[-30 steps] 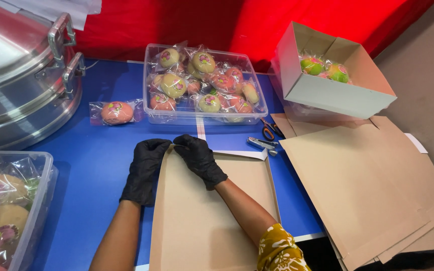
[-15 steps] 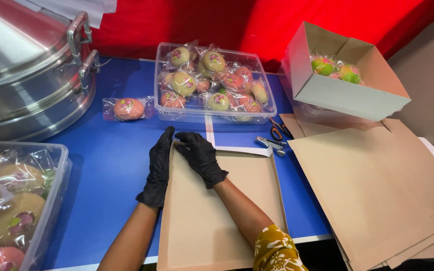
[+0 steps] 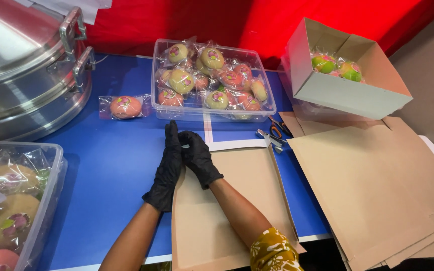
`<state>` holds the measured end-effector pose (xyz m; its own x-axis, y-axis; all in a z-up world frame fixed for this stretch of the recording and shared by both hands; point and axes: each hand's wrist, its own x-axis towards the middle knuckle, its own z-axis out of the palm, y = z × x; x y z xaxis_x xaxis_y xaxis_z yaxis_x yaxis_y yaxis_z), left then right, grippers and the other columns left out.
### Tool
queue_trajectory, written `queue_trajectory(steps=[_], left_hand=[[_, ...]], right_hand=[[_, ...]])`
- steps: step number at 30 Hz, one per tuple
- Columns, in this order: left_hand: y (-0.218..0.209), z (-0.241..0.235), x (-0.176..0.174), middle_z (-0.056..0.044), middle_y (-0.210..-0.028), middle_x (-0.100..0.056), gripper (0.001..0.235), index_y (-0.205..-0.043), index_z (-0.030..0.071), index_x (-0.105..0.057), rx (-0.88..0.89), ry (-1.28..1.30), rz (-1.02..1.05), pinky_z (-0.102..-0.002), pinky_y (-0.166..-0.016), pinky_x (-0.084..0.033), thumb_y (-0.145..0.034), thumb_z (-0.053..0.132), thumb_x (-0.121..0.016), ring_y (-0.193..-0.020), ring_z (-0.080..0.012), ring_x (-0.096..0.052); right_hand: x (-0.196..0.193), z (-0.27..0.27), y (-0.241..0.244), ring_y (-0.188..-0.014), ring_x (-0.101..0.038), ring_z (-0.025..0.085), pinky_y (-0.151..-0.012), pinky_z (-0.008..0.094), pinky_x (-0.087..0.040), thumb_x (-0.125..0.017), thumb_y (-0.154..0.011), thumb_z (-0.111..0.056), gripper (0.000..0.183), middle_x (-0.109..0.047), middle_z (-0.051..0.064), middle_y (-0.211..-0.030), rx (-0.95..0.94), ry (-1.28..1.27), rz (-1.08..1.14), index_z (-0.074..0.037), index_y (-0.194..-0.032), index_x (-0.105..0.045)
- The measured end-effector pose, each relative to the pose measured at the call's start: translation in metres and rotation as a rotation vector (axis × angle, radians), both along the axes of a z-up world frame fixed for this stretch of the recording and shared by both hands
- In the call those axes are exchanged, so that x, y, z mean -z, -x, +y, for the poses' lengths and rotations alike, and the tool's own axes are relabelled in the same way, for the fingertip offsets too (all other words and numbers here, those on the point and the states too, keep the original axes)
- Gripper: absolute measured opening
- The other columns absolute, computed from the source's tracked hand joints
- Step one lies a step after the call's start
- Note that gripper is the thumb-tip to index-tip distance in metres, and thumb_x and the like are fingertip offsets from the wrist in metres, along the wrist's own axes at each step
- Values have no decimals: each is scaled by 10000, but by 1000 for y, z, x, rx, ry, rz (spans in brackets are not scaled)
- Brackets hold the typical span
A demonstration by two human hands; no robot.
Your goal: Assembling a cardboard pastry box by folding the sides and stapling the corners to secure the structure.
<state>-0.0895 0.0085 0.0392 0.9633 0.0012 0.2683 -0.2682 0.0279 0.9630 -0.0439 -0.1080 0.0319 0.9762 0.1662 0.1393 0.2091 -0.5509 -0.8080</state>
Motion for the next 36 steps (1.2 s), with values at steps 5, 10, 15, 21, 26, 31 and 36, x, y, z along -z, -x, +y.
queue_trajectory(steps=[5, 10, 15, 21, 26, 31, 36], left_hand=[[34, 4, -46, -57, -1735, -73, 630, -1652, 159, -82, 36, 257, 96, -385, -1302, -80, -1103, 430, -231, -1590, -252, -103], [-22, -8, 38, 55, -1732, 73, 612, -1646, 392, -3, -154, -470, 108, -296, -1283, 41, -1073, 540, -156, -1584, -113, 27], [3, 0, 22, 8, -1734, 28, 609, -1654, 317, -50, -155, -453, 99, -333, -1290, 28, -1087, 506, -164, -1586, -174, -18], [18, 0, 52, -61, -1736, -40, 614, -1666, 205, -123, -161, -411, 86, -389, -1301, 7, -1108, 456, -176, -1590, -264, -86], [21, -31, 70, -93, -1733, 50, 753, -1665, 154, 17, -283, -534, -77, -386, -1289, 76, -1093, 457, -369, -1596, -262, 63], [-8, 14, 131, -195, -1579, -337, 561, -1567, 47, -336, -368, -985, -271, -345, -1250, -201, -1112, 373, -379, -1477, -278, -305], [1, 12, 16, -68, -1392, -649, 450, -1434, 180, -610, -254, 320, 146, -357, -1162, -419, -1083, 410, -449, -1305, -176, -597]], right_hand=[[-1, 0, 1, -1127, -702, 168, -1108, 395, -472, -914, -763, -322, 419, -740, -47, -1052, -19, -190, 108, -283, -1134, -723], [48, -14, -25, -1269, -593, 272, -1161, 433, -404, -781, -866, -230, 415, -647, 93, -1215, -55, -15, 21, -186, -1251, -635], [81, -28, -41, -1328, -531, 196, -1210, 275, -270, -693, -924, -129, 386, -652, 141, -1269, -128, -83, 91, -41, -1294, -629], [18, -11, 3, -1082, -714, 303, -1033, 463, -525, -876, -795, -115, 341, -751, 148, -1043, -245, -431, -145, -48, -1089, -716], [5, -6, 14, -1108, -695, 338, -1004, 459, -554, -827, -840, -95, 280, -724, 135, -1054, -97, -209, -187, -86, -1106, -741], [15, -11, -1, -1064, -710, 280, -980, 420, -565, -837, -812, -43, 308, -744, 123, -1037, -186, -361, -135, -81, -1103, -743], [-45, -2, 7, -1030, -731, 218, -943, 350, -591, -884, -722, 48, 377, -775, 113, -1021, -103, -561, 214, -87, -1062, -793]])
